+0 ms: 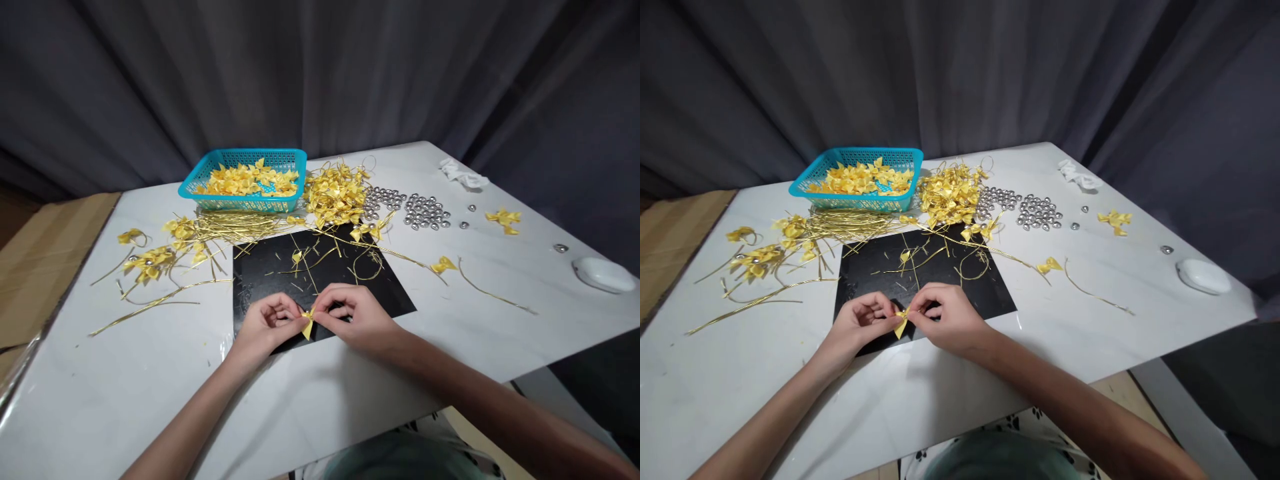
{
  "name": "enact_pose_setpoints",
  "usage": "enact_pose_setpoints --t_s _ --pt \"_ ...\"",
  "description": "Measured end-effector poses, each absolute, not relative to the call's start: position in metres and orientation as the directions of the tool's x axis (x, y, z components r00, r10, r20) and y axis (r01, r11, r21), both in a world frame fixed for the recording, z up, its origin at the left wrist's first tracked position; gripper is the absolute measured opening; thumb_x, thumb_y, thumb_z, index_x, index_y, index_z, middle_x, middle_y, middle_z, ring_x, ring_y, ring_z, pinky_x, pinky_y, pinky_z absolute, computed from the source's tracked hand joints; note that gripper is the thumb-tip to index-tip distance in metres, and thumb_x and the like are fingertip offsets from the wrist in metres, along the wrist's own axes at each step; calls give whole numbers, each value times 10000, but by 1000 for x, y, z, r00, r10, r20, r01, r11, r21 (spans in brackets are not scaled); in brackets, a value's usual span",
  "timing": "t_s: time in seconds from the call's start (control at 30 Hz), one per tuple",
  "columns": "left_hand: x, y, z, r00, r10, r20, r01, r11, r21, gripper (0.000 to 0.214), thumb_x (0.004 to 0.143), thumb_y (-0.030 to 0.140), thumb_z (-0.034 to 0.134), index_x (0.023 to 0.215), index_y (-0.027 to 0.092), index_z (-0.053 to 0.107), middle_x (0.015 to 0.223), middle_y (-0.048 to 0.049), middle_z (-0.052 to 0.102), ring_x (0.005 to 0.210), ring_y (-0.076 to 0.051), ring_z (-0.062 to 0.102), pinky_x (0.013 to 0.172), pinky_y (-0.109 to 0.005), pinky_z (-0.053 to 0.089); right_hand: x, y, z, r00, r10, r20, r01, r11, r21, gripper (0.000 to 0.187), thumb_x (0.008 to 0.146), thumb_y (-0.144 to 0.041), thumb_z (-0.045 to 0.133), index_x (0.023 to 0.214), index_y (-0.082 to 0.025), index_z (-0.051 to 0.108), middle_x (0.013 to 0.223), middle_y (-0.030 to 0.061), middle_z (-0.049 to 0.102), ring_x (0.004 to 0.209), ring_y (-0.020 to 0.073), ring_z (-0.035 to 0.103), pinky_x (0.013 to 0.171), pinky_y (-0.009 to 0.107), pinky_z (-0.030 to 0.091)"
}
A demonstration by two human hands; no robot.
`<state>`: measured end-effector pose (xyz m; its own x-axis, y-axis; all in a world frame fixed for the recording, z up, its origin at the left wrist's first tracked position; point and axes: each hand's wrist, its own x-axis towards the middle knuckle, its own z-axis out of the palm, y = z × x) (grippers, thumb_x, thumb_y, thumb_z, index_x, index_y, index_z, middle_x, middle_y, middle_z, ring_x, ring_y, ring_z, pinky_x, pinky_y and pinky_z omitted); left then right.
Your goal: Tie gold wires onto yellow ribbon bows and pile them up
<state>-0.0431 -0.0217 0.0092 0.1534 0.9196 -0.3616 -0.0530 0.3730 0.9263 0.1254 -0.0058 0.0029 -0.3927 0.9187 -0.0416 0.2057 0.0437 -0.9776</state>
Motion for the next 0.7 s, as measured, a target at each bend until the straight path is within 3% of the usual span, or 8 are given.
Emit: enact_pose_setpoints --t_s 0.3,0.53,0.6,0.7 --pt "-40 -23 6 123 935 -331 35 330 943 220 568 211 739 592 135 534 578 17 586 512 -65 520 491 -158 413 126 -7 0 -407 913 -40 240 64 -969 60 708 -147 580 661 -120 609 796 51 585 656 76 560 573 165 500" --pt "-36 -27 1 115 948 -297 -32 302 953 249 558 124 697 587 151 451 604 23 589 493 -44 479 484 -149 380 124 -10 4 -445 895 -23 274 112 -955 90 726 -146 564 638 -130 567 763 37 555 678 80 541 595 173 484" --pt "-37 -27 2 125 948 -294 -71 304 950 298 548 102 696 588 161 406 589 36 583 466 -27 438 467 -138 355 126 -8 8 -455 889 -48 287 96 -953 34 730 -163 574 750 -138 564 819 38 559 663 70 523 590 176 478" --pt "-39 -25 5 163 937 -308 -134 330 934 356 549 112 707 596 172 359 571 53 569 436 -12 392 445 -128 325 132 -3 16 -521 842 -139 289 20 -957 371 767 -199 565 1118 -173 450 1131 90 521 556 15 441 497 153 424"
